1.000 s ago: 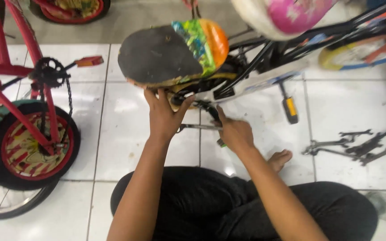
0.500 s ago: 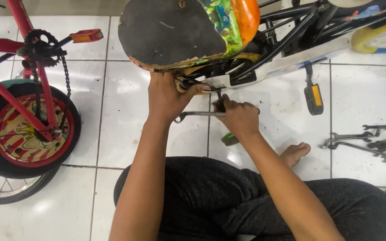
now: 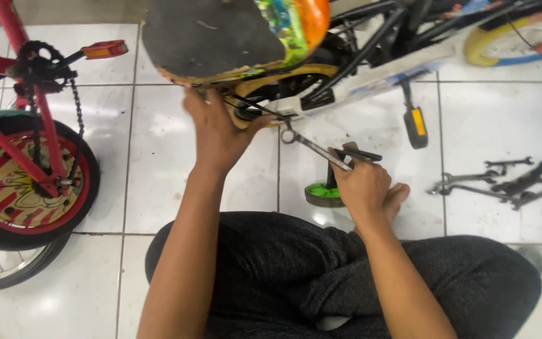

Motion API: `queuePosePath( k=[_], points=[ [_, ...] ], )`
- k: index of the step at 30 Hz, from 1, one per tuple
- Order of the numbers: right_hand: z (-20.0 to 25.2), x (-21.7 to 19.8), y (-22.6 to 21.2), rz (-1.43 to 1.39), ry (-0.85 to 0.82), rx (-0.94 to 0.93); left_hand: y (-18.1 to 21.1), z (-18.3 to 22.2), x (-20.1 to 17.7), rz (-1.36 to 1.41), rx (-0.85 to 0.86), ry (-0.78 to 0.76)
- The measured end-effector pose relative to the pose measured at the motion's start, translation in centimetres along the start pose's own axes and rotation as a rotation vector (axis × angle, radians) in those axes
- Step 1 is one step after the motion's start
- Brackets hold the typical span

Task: Using a wrench to loosen and remove the pedal and crank assembly from a child's bicycle.

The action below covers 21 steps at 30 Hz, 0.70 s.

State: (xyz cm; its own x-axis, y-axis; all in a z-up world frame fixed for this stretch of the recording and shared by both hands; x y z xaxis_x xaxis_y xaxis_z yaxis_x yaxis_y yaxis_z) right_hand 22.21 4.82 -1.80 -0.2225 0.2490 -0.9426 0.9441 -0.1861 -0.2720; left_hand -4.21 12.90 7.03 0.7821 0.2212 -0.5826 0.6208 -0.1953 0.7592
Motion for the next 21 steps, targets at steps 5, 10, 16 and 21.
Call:
queuePosePath(
  k=[5,10,16,21],
  points=[
    [0.1,-0.9,4.0,-0.087,-0.030,0.294,0.0,3.7,0.8,-0.358,-0.367,-0.157],
    [0.4,-3.0,6.0,-0.244,-0.016,0.522,1.1,8.0,4.3,-0.674,-0.342,-0.510],
    [2.1,-5.4,8.4,-0.546,0.044,0.696,8.9,11.6,9.6,-0.330,0.228,-0.844],
    [2.9,-7.7,10.0,-0.687,0.048,0.781,9.3,12.7,13.3,-0.111,0.583,-0.603]
  ],
)
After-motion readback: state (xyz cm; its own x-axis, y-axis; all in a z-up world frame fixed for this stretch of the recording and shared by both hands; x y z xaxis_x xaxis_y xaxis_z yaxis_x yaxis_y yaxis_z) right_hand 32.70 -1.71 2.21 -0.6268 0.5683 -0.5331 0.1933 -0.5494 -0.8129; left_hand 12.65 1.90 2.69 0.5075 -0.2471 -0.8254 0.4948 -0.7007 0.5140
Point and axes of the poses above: each hand's wrist, its own z-axis away from the middle knuckle, its own x-axis out of the palm, y = z × x, the point moved 4 cm from there along -z, towards the middle knuckle, and after that the axes turned 8 degrees about z, right-handed, at the moved point
